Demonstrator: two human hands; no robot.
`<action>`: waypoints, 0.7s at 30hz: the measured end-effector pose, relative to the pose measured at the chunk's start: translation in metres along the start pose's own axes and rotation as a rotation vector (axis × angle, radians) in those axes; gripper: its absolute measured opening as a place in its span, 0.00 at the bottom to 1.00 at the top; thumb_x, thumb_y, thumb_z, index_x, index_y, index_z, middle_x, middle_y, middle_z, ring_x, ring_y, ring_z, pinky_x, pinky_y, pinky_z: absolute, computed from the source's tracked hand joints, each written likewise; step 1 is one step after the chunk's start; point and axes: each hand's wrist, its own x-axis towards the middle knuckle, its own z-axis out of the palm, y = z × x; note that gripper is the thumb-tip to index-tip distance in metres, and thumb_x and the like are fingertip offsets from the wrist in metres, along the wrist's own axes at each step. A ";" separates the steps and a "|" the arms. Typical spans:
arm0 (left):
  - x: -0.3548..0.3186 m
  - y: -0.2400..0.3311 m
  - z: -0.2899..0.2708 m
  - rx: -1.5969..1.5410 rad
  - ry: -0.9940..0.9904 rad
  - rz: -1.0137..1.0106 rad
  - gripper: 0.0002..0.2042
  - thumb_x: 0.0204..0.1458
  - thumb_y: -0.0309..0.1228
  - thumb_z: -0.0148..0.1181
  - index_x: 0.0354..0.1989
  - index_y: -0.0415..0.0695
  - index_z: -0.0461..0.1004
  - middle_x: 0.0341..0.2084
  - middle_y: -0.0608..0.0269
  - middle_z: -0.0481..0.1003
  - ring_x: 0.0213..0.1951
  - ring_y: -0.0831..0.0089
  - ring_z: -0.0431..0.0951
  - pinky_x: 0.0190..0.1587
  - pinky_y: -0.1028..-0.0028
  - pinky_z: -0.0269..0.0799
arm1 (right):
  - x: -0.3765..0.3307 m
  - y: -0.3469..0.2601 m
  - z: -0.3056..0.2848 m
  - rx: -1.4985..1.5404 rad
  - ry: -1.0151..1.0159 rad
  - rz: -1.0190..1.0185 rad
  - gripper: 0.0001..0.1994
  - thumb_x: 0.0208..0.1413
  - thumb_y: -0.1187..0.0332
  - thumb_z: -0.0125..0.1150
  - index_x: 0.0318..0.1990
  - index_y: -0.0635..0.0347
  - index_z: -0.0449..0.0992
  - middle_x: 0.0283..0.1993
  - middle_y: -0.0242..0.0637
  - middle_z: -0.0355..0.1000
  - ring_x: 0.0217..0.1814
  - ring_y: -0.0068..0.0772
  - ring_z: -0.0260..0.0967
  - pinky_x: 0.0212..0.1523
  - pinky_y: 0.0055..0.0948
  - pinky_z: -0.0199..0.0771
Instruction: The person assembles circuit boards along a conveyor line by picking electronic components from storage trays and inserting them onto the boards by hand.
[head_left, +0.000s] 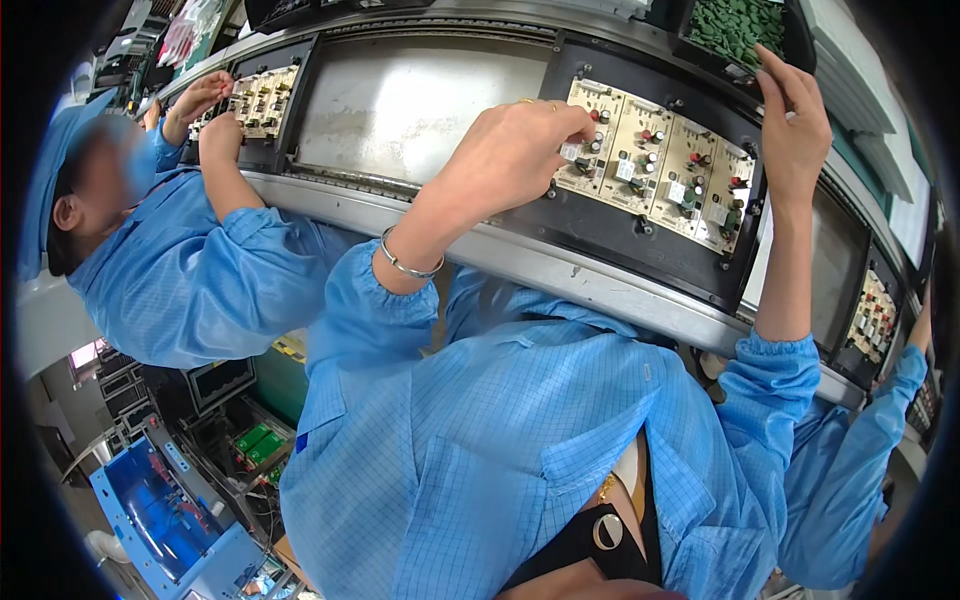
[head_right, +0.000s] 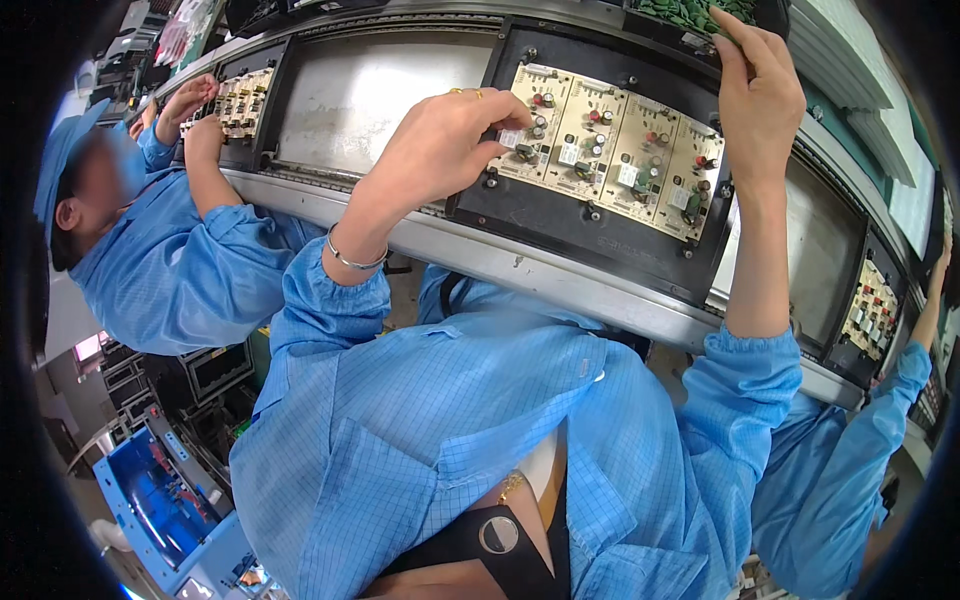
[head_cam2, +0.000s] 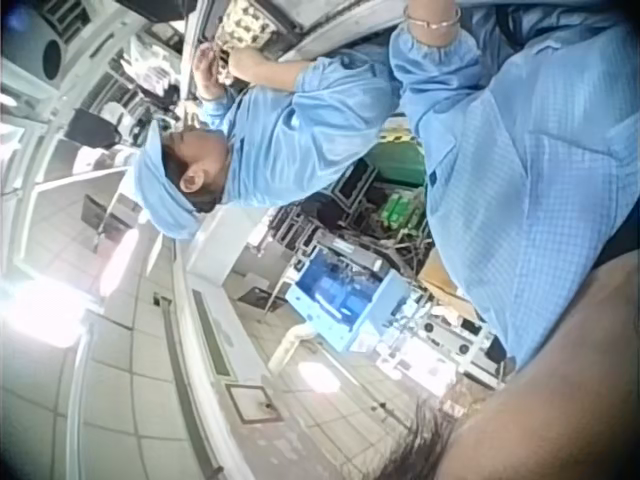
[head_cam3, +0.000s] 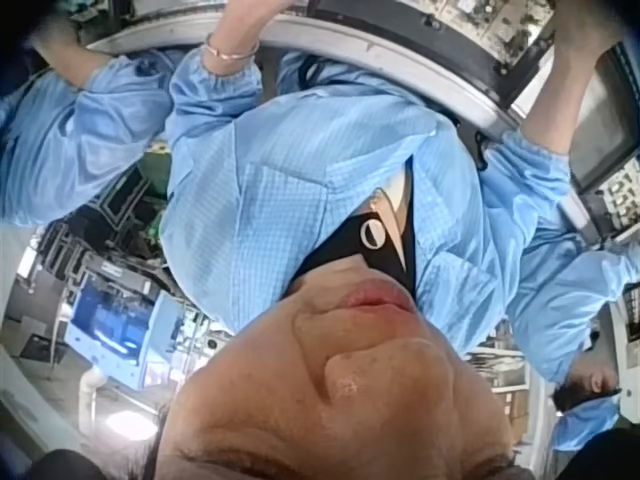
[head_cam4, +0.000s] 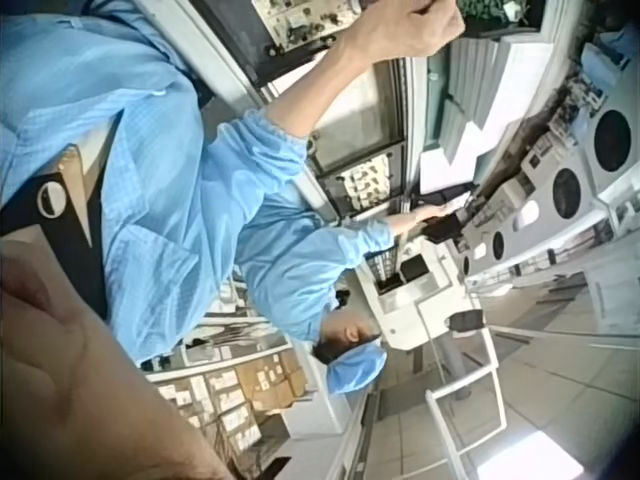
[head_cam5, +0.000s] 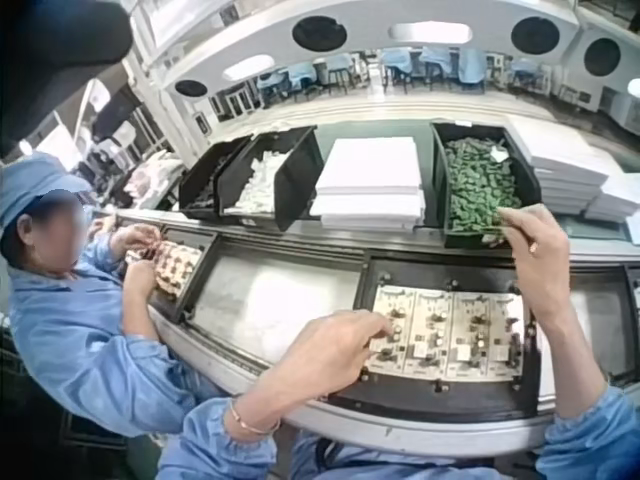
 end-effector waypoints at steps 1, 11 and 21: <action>0.001 -0.001 -0.001 0.018 -0.017 0.014 0.14 0.49 0.19 0.64 0.45 0.44 0.78 0.38 0.56 0.83 0.41 0.58 0.84 0.44 0.64 0.79 | -0.002 -0.005 -0.003 0.030 0.002 0.004 0.10 0.65 0.75 0.63 0.50 0.57 0.84 0.44 0.29 0.80 0.45 0.18 0.76 0.50 0.21 0.74; 0.047 0.009 -0.015 -0.011 0.455 0.238 0.07 0.51 0.23 0.58 0.35 0.47 0.81 0.31 0.62 0.81 0.36 0.56 0.82 0.38 0.59 0.78 | -0.052 -0.069 -0.004 0.303 -0.399 0.194 0.10 0.61 0.79 0.64 0.48 0.63 0.85 0.40 0.29 0.78 0.40 0.17 0.72 0.43 0.19 0.70; 0.055 -0.019 0.017 -0.118 0.537 0.254 0.05 0.52 0.25 0.60 0.32 0.47 0.82 0.27 0.62 0.81 0.33 0.59 0.82 0.34 0.61 0.78 | -0.081 -0.079 0.002 0.321 -0.570 0.404 0.09 0.60 0.81 0.63 0.46 0.67 0.83 0.37 0.30 0.82 0.38 0.20 0.79 0.40 0.19 0.77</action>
